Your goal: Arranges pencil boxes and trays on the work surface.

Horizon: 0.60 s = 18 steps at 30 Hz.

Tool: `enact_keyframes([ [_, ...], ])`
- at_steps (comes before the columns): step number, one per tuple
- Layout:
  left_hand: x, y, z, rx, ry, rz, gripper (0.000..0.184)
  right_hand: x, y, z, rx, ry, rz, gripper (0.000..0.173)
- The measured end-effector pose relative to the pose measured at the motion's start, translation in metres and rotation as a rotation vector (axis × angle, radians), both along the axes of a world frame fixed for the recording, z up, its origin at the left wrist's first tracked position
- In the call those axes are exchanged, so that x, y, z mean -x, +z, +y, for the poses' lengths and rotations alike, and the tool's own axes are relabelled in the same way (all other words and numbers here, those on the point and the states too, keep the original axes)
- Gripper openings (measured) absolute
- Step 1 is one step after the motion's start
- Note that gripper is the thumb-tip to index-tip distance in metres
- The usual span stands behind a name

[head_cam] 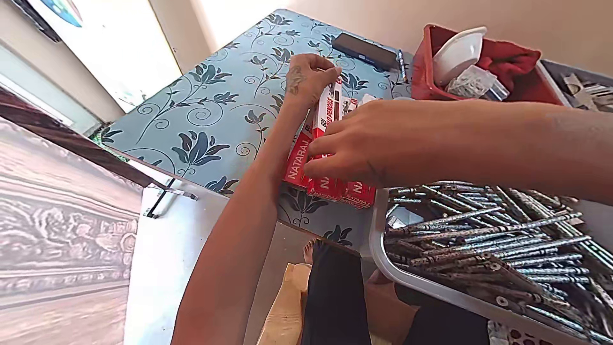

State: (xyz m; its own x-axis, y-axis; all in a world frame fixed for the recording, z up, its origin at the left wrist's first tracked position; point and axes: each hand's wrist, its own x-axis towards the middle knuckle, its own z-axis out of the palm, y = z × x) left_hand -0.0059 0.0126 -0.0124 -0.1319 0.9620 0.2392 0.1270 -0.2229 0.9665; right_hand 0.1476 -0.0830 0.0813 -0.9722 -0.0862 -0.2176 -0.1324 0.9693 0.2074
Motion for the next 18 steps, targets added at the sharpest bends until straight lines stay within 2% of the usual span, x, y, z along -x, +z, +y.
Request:
enact_keyframes([
  [5,-0.003,0.0,-0.002,-0.027,-0.067,0.068,0.016,0.01,-0.007,0.002,0.005,0.087,-0.021,0.029],
  [11,-0.006,0.001,0.003,-0.03,-0.121,0.354,0.02,0.013,-0.007,0.004,0.01,0.08,-0.044,0.021],
  [15,-0.006,-0.002,0.005,-0.054,-0.119,0.397,0.021,0.017,-0.002,0.003,-0.017,0.028,-0.135,0.024],
  [18,-0.007,-0.005,0.007,-0.057,-0.143,0.434,0.022,0.018,0.0,0.005,0.013,-0.033,-0.186,0.033],
])
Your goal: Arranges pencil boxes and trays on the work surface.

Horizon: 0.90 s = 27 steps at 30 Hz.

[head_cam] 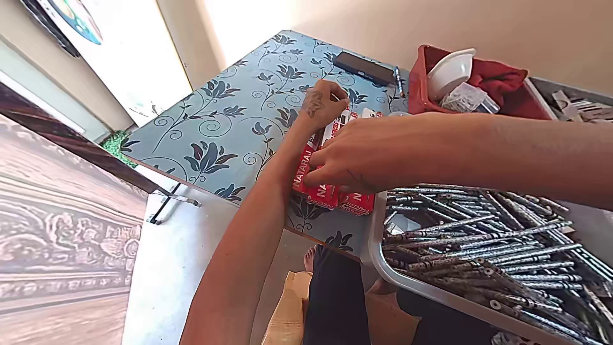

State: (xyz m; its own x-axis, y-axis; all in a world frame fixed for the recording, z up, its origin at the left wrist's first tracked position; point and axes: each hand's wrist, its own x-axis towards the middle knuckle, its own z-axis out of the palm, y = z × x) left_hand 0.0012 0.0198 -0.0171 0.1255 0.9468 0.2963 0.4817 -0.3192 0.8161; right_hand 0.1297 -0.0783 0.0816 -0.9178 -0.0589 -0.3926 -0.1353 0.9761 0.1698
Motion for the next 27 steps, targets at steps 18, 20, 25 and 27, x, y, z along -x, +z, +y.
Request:
enact_keyframes([
  [18,-0.005,0.001,-0.006,-0.072,0.04,0.099,0.029,-0.004,0.007,-0.006,0.039,-0.249,-0.103,0.044],
  [20,-0.005,0.002,-0.007,-0.035,0.011,0.118,0.028,-0.008,0.003,-0.005,0.046,-0.241,-0.059,0.042],
  [25,-0.005,0.003,-0.008,0.011,0.002,0.17,0.03,-0.011,0.006,-0.003,0.093,-0.269,-0.098,0.036],
  [27,-0.005,0.002,-0.007,0.011,0.003,0.162,0.03,-0.016,0.004,-0.004,0.106,-0.268,-0.045,0.038],
])
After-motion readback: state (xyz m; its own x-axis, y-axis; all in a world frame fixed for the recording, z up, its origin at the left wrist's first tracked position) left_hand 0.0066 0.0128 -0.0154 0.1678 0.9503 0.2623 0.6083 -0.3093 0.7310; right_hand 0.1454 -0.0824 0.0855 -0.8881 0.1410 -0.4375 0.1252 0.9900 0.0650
